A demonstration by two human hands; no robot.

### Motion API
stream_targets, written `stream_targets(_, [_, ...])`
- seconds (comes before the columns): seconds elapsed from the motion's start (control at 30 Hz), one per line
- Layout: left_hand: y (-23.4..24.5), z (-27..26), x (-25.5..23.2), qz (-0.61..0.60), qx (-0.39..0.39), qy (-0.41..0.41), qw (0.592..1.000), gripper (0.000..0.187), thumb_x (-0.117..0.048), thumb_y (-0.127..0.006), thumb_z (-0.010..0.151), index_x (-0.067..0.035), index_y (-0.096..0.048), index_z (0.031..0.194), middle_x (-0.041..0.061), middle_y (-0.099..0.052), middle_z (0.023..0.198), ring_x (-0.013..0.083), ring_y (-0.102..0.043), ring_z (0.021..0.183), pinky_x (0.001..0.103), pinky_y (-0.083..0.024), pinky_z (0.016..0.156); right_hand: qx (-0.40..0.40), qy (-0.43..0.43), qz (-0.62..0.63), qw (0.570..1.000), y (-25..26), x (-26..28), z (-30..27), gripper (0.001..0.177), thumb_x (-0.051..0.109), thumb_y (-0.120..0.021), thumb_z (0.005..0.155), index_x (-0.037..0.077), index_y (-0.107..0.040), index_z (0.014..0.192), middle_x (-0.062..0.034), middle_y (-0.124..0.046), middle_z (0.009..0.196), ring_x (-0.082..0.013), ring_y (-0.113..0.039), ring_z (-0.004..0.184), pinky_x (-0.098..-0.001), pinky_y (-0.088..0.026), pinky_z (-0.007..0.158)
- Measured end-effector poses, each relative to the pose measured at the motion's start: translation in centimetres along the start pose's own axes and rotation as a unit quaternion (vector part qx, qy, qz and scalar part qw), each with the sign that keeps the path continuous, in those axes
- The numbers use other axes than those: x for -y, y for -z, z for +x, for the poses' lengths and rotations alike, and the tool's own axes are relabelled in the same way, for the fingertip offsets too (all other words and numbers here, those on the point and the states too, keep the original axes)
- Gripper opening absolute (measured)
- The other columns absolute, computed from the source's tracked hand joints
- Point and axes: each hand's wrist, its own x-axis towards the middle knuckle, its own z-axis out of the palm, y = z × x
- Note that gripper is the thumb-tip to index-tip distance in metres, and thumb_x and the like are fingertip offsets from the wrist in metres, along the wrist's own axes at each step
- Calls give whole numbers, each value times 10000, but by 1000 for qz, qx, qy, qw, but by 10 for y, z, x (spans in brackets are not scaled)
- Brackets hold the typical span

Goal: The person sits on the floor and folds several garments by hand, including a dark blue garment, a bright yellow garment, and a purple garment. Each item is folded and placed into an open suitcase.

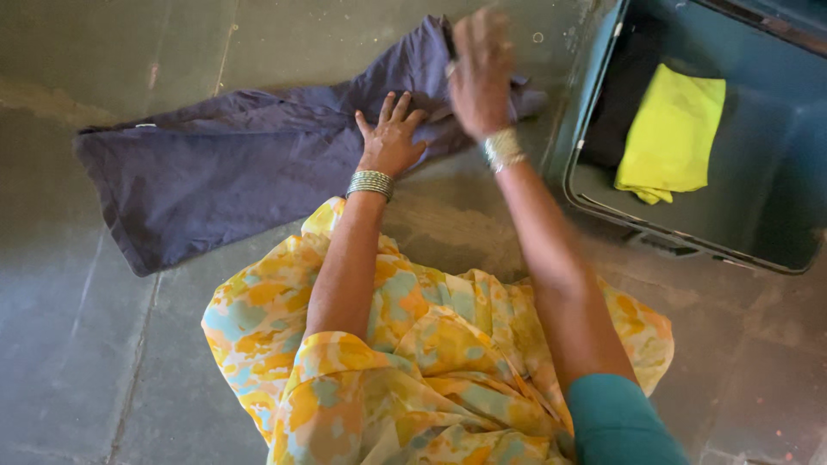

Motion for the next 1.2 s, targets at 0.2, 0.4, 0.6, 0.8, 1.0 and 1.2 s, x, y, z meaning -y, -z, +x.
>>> stream_targets(0.2, [1,-2,16,-37,6,14,999,351,-339,-758,845,-286,-706,1189,18,-401,1603,283,-253,1533,845,-105,1104,120,25,93,988,49,50,-65,531,237,-668,1006,101,-504,1492,-183,-445,1568,-373,-360,1483,-563,-285,1209])
stream_targets(0.4, [8,0,36,-65,-10,8,998,228,-355,-761,871,-246,-747,1070,30,-465,1580,318,-286,1529,829,-117,1107,26,-98,155,983,47,16,-99,394,92,-633,991,6,-586,1373,-226,-536,1483,-400,-502,1376,-465,-395,1163])
stream_targets(0.6, [6,-5,40,-56,-27,-14,998,327,-285,-824,766,-233,-737,1077,32,-494,1551,319,-307,1507,826,-124,1106,19,-102,108,989,40,7,-126,426,28,-614,935,18,-598,1361,-224,-503,1534,-387,-481,1405,-468,-377,1187])
stream_targets(0.8, [2,-7,50,-53,-31,-39,997,316,-243,-822,737,-232,-746,1044,22,-529,1534,297,-321,1505,814,-132,1123,100,-82,-7,992,51,36,-129,572,71,-590,857,-58,-555,1414,-218,-481,1537,-385,-422,1427,-511,-329,1176])
stream_targets(1.0, [-5,-3,68,-95,-11,-31,995,163,-257,-787,766,-194,-803,915,60,-639,1390,290,-580,1276,698,-346,1057,149,-96,-21,984,65,51,-136,652,211,-612,847,-83,-512,1420,-269,-447,1540,-411,-375,1449,-562,-307,1166])
stream_targets(1.2, [56,3,186,-17,54,-80,995,268,-322,-765,820,-79,-778,931,167,-746,994,384,-702,891,464,-546,808,151,-85,-16,985,66,43,-145,664,210,-615,855,-33,-504,1463,-239,-431,1581,-374,-350,1508,-582,-271,1208])
